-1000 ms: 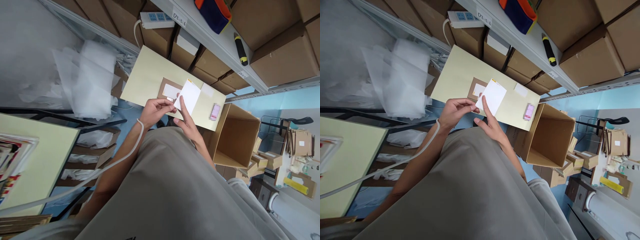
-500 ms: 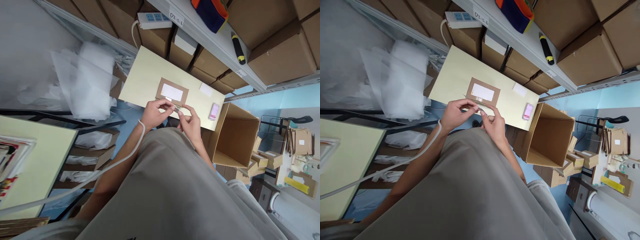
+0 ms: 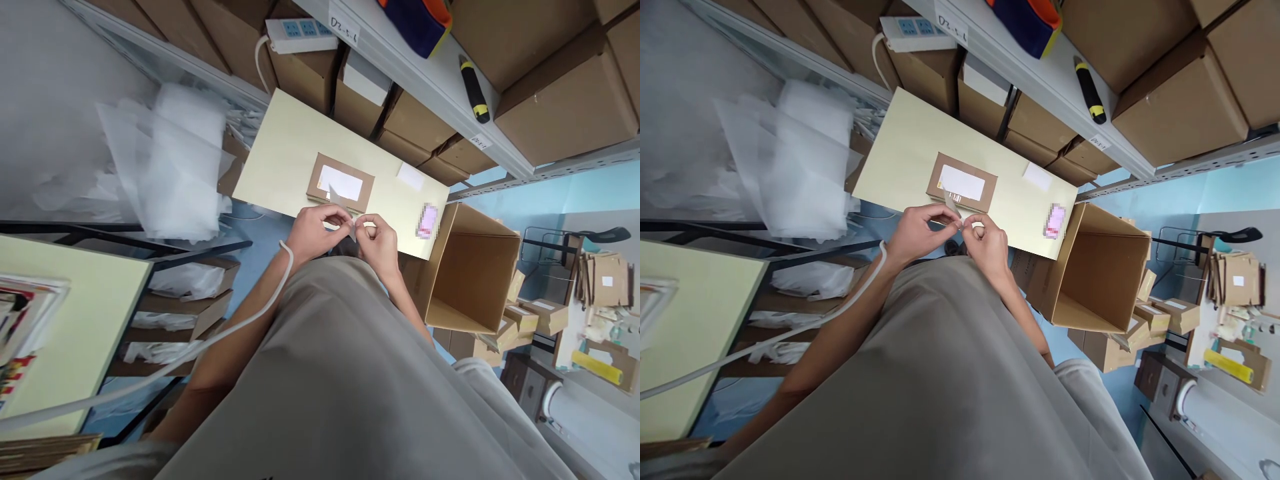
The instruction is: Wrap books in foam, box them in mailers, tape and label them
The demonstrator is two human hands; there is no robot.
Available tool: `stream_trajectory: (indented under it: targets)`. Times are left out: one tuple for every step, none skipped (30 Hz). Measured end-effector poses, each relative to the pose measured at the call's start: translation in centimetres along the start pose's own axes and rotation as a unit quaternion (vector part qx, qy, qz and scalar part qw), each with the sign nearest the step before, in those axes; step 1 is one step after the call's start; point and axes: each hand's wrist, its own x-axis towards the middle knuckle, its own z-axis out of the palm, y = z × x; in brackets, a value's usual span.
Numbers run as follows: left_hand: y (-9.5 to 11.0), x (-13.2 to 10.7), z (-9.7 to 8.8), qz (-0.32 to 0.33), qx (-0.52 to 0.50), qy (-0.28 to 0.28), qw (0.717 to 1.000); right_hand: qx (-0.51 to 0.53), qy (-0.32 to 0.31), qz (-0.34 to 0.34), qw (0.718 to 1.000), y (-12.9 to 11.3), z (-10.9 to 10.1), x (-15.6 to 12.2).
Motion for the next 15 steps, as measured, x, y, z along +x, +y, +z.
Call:
stream_trajectory:
  targets:
    - [-0.2, 0.0, 0.2, -0.007, -0.002, 0.001, 1.0, 0.006, -0.004, 0.004, 1.0, 0.1, 0.0, 0.0]
    - [-0.4, 0.0, 0.4, -0.014, -0.005, 0.002, 1.0, 0.016, -0.008, 0.009, 1.0, 0.2, 0.0, -0.1]
    - [-0.7, 0.1, 0.6, -0.023, -0.006, 0.004, 1.0, 0.028, -0.01, 0.016, 0.999, 0.3, 0.0, -0.1]
    - [-1.0, 0.2, 0.8, -0.033, -0.004, 0.006, 0.999, 0.044, -0.01, 0.023, 0.999, 0.3, 0.1, -0.2]
    - [-1.5, 0.3, 1.0, -0.047, 0.003, 0.008, 0.999, 0.063, -0.008, 0.03, 0.998, 0.3, 0.1, -0.3]
    - [-2.1, 0.6, 1.2, -0.063, 0.015, 0.012, 0.998, 0.082, -0.003, 0.036, 0.996, 0.4, 0.0, -0.4]
    - [-2.7, 0.9, 1.2, -0.084, 0.033, 0.019, 0.996, 0.101, 0.003, 0.042, 0.994, 0.4, 0.0, -0.4]
    - [-3.6, 1.3, 1.2, -0.11, 0.057, 0.029, 0.992, 0.12, 0.011, 0.047, 0.992, 0.4, -0.2, -0.6]
    - [-4.5, 1.8, 0.9, -0.139, 0.085, 0.044, 0.986, 0.136, 0.02, 0.051, 0.989, 0.5, -0.4, -0.7]
    - [-5.5, 2.4, 0.5, -0.17, 0.115, 0.064, 0.977, 0.149, 0.029, 0.056, 0.987, 0.6, -0.7, -0.8]
    - [-6.6, 3.1, -0.2, -0.202, 0.146, 0.087, 0.964, 0.161, 0.038, 0.061, 0.984, 0.7, -1.1, -1.0]
    - [-7.7, 3.7, -1.2, -0.233, 0.174, 0.116, 0.95, 0.17, 0.047, 0.066, 0.982, 0.8, -1.5, -1.3]
    - [-8.8, 4.4, -2.5, -0.263, 0.195, 0.145, 0.934, 0.177, 0.054, 0.071, 0.98, 1.0, -2.0, -1.5]
    - [-9.7, 5.0, -4.0, -0.288, 0.207, 0.179, 0.918, 0.182, 0.061, 0.076, 0.978, 1.1, -2.6, -1.8]
    - [-10.4, 5.6, -5.6, -0.313, 0.213, 0.211, 0.901, 0.185, 0.067, 0.079, 0.977, 1.3, -3.1, -2.1]
